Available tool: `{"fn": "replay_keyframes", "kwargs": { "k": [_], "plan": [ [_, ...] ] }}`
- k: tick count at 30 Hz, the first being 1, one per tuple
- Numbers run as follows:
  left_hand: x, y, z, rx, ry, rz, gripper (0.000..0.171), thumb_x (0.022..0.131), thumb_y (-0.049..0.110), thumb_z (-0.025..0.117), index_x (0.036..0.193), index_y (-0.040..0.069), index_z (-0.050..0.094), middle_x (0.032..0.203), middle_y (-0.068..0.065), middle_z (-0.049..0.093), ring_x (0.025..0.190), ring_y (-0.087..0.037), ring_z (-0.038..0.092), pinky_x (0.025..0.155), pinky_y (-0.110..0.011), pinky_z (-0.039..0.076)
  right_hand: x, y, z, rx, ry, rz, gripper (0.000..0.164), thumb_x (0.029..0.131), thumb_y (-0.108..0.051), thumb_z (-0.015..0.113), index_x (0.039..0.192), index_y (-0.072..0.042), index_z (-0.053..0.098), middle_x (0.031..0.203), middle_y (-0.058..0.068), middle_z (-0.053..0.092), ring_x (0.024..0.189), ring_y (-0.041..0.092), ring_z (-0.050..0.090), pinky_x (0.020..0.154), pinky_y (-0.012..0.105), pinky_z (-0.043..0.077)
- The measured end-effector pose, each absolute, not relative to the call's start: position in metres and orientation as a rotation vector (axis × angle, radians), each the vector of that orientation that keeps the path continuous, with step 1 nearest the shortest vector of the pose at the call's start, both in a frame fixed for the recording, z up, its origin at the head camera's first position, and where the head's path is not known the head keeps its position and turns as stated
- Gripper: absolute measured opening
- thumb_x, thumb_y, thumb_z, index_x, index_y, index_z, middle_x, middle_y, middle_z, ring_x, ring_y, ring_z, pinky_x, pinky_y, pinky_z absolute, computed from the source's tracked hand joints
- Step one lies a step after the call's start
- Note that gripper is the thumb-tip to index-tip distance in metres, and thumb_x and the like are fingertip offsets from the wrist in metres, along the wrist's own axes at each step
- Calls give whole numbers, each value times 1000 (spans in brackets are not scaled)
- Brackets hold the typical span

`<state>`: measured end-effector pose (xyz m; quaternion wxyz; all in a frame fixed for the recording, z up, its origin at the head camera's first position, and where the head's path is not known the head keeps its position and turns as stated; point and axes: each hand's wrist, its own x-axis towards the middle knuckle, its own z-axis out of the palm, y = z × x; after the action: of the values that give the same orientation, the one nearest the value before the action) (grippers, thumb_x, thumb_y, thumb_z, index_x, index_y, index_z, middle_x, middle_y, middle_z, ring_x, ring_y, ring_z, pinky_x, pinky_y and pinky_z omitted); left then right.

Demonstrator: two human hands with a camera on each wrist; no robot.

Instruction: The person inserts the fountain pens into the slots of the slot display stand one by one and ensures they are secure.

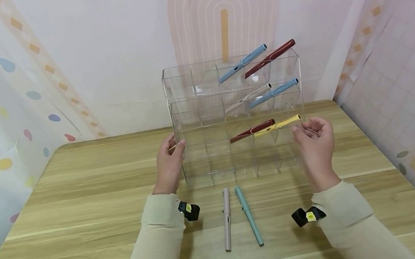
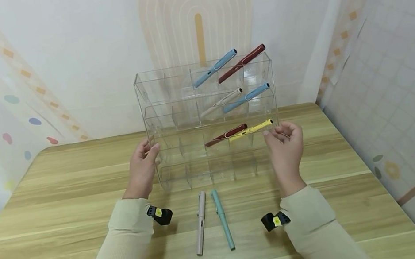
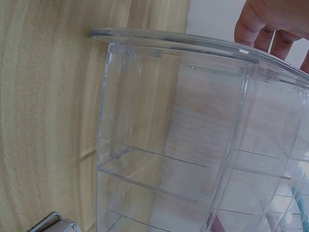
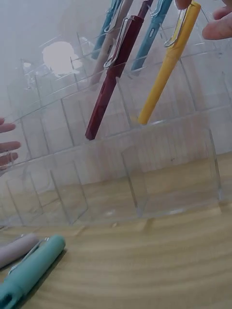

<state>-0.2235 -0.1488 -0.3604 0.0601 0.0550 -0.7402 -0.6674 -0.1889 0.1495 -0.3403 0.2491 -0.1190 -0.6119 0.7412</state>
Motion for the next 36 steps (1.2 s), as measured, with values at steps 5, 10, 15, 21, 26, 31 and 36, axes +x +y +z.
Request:
{"fn": "replay_keyframes", "kwargs": {
  "k": [5, 10, 15, 21, 26, 31, 36],
  "plan": [
    [-223, -149, -360, 172, -2234, -2015, 46, 100, 21, 52, 144, 10, 43, 137, -16, 47, 122, -29, 45, 98, -46, 40, -175, 148, -349, -339, -1735, 1992, 29, 86, 9, 61, 102, -11, 46, 95, 0, 49, 84, 8, 51, 71, 13, 47],
    [-224, -149, -362, 173, -2230, -2010, 46, 100, 20, 52, 144, 8, 43, 137, -16, 47, 121, -29, 46, 99, -46, 40, -163, 141, -356, -351, -1882, 2002, 24, 88, 5, 61, 104, -7, 48, 93, -1, 52, 80, 5, 54, 67, 14, 49],
    [-224, -148, -362, 178, -2217, -2015, 46, 100, 19, 53, 144, 9, 44, 136, -17, 47, 121, -29, 46, 99, -47, 41, -153, 130, -366, -270, -2055, 2038, 22, 88, 5, 61, 107, 2, 50, 95, 2, 54, 80, 5, 55, 69, 16, 50],
    [-223, -147, -362, 166, -2222, -2010, 46, 100, 19, 52, 144, 8, 43, 137, -17, 46, 121, -29, 46, 98, -45, 40, -146, 116, -377, -160, -2371, 1913, 23, 88, 1, 62, 110, 4, 54, 104, 13, 58, 89, 11, 55, 74, 17, 47],
    [-221, -146, -360, 159, -2228, -1994, 47, 100, 20, 53, 144, 8, 43, 137, -16, 46, 119, -27, 46, 95, -43, 41, -144, 107, -384, -62, -2544, 1851, 24, 88, -2, 63, 111, 3, 56, 108, 16, 60, 96, 23, 57, 77, 25, 46],
    [-221, -146, -360, 170, -2229, -1993, 47, 100, 21, 53, 144, 10, 43, 138, -15, 46, 120, -27, 46, 95, -42, 42, -147, 97, -390, 12, -2677, 1818, 30, 87, -3, 64, 115, 3, 58, 108, 16, 60, 97, 25, 58, 77, 32, 48],
    [-221, -146, -360, 188, -2236, -1993, 47, 100, 22, 53, 145, 11, 43, 139, -15, 46, 121, -27, 46, 95, -43, 42, -151, 89, -397, 87, -2793, 1758, 34, 85, -5, 66, 118, 2, 60, 105, 13, 60, 94, 23, 60, 76, 35, 50]
  ]
}}
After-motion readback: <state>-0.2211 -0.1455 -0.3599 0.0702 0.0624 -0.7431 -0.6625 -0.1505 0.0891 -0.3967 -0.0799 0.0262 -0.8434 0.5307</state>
